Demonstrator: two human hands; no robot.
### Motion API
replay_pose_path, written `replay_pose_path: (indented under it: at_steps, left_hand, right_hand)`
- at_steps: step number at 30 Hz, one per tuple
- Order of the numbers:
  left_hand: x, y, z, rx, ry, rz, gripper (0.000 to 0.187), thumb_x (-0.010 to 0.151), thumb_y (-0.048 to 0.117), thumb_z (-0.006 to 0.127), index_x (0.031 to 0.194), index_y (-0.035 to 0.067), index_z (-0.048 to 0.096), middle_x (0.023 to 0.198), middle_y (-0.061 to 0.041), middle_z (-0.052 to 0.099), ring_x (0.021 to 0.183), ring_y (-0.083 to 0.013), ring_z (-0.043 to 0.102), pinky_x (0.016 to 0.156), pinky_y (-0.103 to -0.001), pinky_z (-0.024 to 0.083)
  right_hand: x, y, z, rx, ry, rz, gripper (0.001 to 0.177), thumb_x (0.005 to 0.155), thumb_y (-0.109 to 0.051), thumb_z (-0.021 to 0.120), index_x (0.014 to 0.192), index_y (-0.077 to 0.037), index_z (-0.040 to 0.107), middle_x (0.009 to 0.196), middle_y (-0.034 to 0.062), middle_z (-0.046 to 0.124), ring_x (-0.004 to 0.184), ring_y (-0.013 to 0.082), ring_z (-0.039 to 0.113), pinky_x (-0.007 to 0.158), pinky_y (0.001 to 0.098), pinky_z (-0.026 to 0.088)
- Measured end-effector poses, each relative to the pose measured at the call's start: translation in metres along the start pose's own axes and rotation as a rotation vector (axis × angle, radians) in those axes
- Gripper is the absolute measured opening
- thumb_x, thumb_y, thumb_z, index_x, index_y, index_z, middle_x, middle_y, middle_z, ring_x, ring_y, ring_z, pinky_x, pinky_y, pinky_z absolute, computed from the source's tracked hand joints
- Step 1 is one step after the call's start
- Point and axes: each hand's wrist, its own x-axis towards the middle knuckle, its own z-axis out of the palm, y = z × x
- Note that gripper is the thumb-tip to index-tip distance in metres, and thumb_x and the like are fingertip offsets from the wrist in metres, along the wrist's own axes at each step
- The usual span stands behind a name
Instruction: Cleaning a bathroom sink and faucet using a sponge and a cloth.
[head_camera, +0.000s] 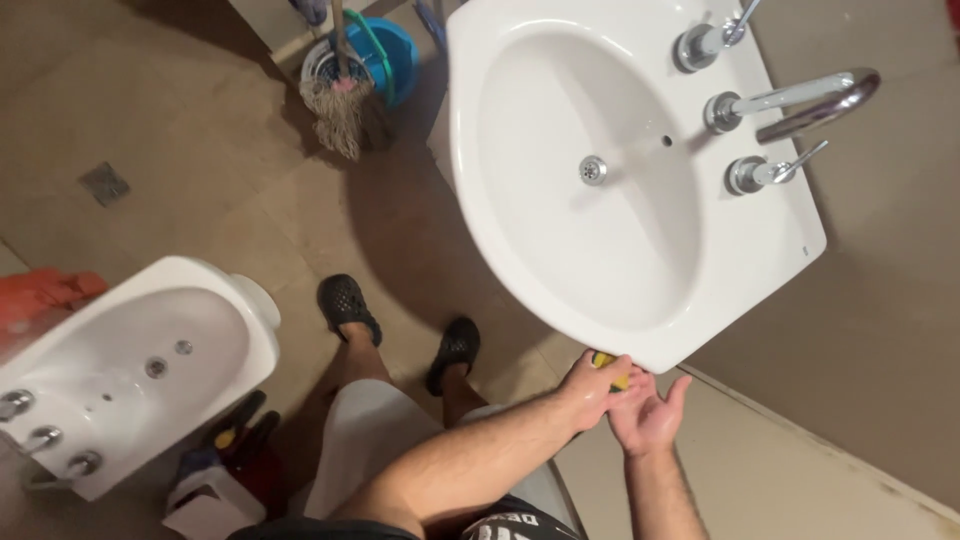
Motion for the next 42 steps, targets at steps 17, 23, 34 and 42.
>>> replay_pose_path:
  at_steps: [17,23,34,42]
  left_hand:
    - [-0.036,0.13,-0.136,0.139,0.328,0.431,0.095,0.101,0.025,0.068,0.161,0.01,-0.003,0.155,-0.035,0.03,0.135,-0.0502,0.049,0.105,-0.067,0.045]
    - [-0.068,0.178,-0.2,0.09,0.482,0.546,0.069,0.098,0.039,0.073,0.153,0.009,0.045,0.146,-0.024,0.049,0.131,-0.0358,0.055,0.106,-0.05,0.051]
    - [-0.122,0.217,-0.289,0.016,0.499,0.676,0.04,0.091,0.022,0.078,0.127,0.013,0.064,0.11,-0.007,0.063,0.092,-0.0139,0.063,0.074,-0.027,0.061]
    - [-0.129,0.206,-0.444,0.207,0.328,0.657,0.032,0.106,0.042,0.062,0.129,0.022,0.071,0.113,-0.005,0.077,0.103,-0.016,0.075,0.087,-0.029,0.056]
  right_hand:
    - [0.052,0.112,0.166,0.352,0.39,0.124,0.037,0.087,-0.021,0.082,0.114,0.0,0.068,0.119,0.0224,0.073,0.108,0.0342,0.074,0.099,0.0545,0.06]
    - [0.056,0.191,0.211,0.013,0.122,0.212,0.03,0.099,-0.013,0.069,0.122,0.005,0.062,0.124,0.025,0.07,0.109,0.031,0.074,0.094,0.0402,0.064]
    - [0.06,0.315,0.265,-1.369,-0.497,0.305,0.058,0.099,-0.042,0.067,0.147,-0.011,0.056,0.134,0.0241,0.064,0.127,0.0366,0.062,0.107,0.0511,0.051]
    - [0.113,0.435,0.305,-1.398,-0.194,0.202,0.054,0.088,-0.036,0.088,0.129,-0.007,0.067,0.112,0.0242,0.069,0.099,0.0366,0.071,0.083,0.0563,0.059]
